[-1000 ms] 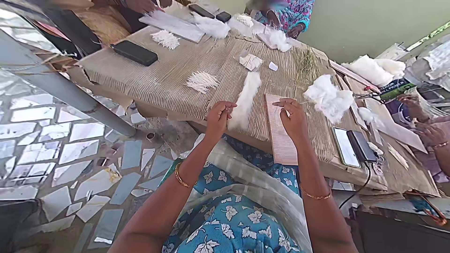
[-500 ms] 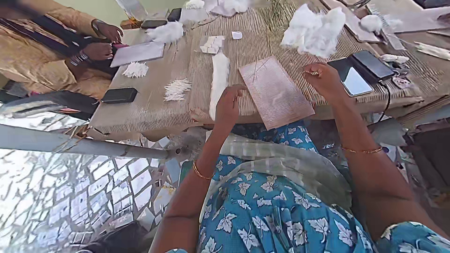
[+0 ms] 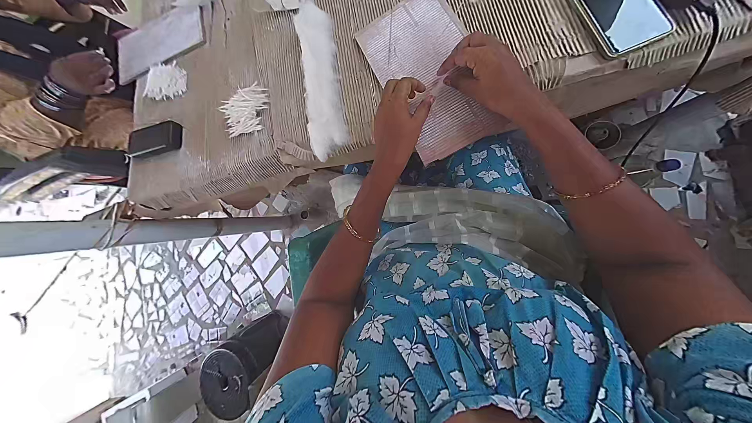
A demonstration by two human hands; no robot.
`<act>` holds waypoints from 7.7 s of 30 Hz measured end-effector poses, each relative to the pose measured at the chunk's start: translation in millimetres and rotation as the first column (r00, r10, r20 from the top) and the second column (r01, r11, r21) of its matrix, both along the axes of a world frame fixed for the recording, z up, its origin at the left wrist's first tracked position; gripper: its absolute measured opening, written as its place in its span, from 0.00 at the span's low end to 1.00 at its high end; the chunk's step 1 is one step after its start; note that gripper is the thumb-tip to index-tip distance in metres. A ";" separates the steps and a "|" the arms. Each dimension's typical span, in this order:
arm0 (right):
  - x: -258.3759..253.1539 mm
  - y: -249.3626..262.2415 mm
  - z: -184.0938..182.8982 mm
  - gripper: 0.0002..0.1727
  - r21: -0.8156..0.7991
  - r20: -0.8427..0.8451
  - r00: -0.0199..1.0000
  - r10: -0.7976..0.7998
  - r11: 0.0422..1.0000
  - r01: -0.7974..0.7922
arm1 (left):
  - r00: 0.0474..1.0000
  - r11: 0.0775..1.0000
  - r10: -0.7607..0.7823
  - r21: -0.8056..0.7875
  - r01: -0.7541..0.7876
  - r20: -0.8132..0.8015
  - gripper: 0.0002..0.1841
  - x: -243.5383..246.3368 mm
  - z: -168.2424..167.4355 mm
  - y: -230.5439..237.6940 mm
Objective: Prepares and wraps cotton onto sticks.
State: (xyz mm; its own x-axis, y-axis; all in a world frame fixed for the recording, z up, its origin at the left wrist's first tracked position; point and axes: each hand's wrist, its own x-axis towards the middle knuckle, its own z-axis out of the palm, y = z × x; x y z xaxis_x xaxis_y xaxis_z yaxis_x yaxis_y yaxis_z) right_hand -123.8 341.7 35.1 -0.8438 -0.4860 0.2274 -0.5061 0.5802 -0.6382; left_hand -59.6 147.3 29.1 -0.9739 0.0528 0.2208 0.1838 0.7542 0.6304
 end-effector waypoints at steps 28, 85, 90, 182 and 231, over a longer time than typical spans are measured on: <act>-13.5 28.6 13.6 0.11 0.064 0.116 0.993 0.018 0.998 -0.025 | 0.996 0.988 -0.092 -0.125 0.092 0.004 0.19 -26.3 4.3 17.1; -14.1 32.9 16.9 0.15 0.011 0.176 0.984 -0.012 1.000 0.010 | 0.977 0.978 0.019 -0.208 0.025 0.211 0.26 42.7 84.7 8.7; -15.0 8.3 3.9 0.20 0.104 -0.017 1.000 -0.009 0.995 0.011 | 0.997 1.000 0.002 -0.023 -0.003 -0.076 0.23 -6.0 14.4 -34.1; 84.1 34.2 39.4 0.44 0.333 0.042 0.976 0.212 0.918 -0.213 | 0.966 0.986 -0.034 -0.147 0.074 0.258 0.16 76.1 21.5 -54.6; 34.9 -11.9 9.6 0.53 0.642 0.075 0.973 0.220 0.736 -0.215 | 0.965 0.975 0.090 -0.220 -0.035 0.244 0.16 55.3 12.1 -36.5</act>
State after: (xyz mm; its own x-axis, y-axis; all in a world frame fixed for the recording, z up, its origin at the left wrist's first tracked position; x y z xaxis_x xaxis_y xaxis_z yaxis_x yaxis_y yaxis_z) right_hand -88.8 329.8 44.7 -0.6966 -0.6886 -0.2016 -0.6723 0.7245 -0.1520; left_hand -4.3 110.8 41.2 -0.9991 0.0089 -0.0412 -0.0117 0.8804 0.4741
